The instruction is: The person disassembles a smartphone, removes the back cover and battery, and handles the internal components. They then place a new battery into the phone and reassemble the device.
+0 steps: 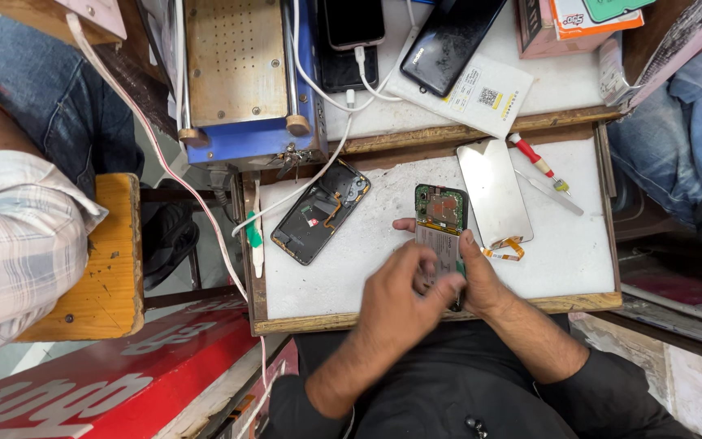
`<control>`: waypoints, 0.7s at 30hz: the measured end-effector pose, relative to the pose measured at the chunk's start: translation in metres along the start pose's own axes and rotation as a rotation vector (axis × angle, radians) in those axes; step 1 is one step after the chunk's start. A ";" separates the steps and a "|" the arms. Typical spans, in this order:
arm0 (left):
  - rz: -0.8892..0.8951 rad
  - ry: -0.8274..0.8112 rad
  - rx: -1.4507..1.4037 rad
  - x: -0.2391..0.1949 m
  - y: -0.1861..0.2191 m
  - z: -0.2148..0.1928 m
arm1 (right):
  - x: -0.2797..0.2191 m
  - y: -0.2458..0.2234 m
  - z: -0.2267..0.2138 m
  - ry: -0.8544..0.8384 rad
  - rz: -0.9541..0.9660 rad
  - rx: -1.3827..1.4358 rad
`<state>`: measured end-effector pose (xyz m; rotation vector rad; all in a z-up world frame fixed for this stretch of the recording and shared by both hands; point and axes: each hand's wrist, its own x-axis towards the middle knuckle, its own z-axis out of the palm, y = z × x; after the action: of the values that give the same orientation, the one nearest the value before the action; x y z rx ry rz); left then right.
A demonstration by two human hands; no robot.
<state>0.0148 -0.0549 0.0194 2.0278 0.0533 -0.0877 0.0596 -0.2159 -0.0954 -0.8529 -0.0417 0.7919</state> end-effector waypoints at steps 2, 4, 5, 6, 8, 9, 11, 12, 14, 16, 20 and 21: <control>-0.013 -0.070 0.000 -0.013 0.001 0.003 | 0.001 -0.008 0.008 -0.028 -0.044 -0.113; 0.049 -0.077 -0.055 -0.018 -0.004 0.004 | 0.001 -0.016 0.018 0.037 -0.066 -0.303; 0.036 -0.048 -0.122 -0.019 -0.007 0.003 | 0.001 -0.020 0.023 0.047 -0.089 -0.331; 0.023 -0.019 -0.188 -0.019 -0.010 0.002 | 0.002 -0.022 0.028 0.057 -0.111 -0.359; 0.070 0.032 -0.207 -0.019 -0.014 0.001 | 0.002 -0.026 0.039 0.055 -0.123 -0.324; 0.130 0.058 -0.155 -0.018 -0.016 0.000 | 0.001 -0.027 0.044 0.038 -0.111 -0.260; 0.233 0.107 -0.049 -0.017 -0.019 0.000 | 0.000 -0.029 0.052 0.026 -0.120 -0.214; 0.277 0.128 0.004 -0.015 -0.020 0.000 | 0.000 -0.030 0.055 0.031 -0.140 -0.231; 0.311 0.139 0.075 -0.013 -0.020 0.002 | -0.001 -0.031 0.058 0.037 -0.174 -0.277; 0.302 0.119 0.110 -0.011 -0.021 0.004 | -0.003 -0.032 0.057 0.037 -0.210 -0.337; 0.371 0.151 0.259 -0.010 -0.021 0.007 | -0.005 -0.029 0.055 0.088 -0.247 -0.456; 0.416 0.174 0.310 -0.010 -0.021 0.006 | -0.006 -0.029 0.054 0.103 -0.263 -0.541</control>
<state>0.0032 -0.0510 -0.0012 2.3086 -0.2887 0.3632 0.0551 -0.1950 -0.0373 -1.3674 -0.2820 0.4889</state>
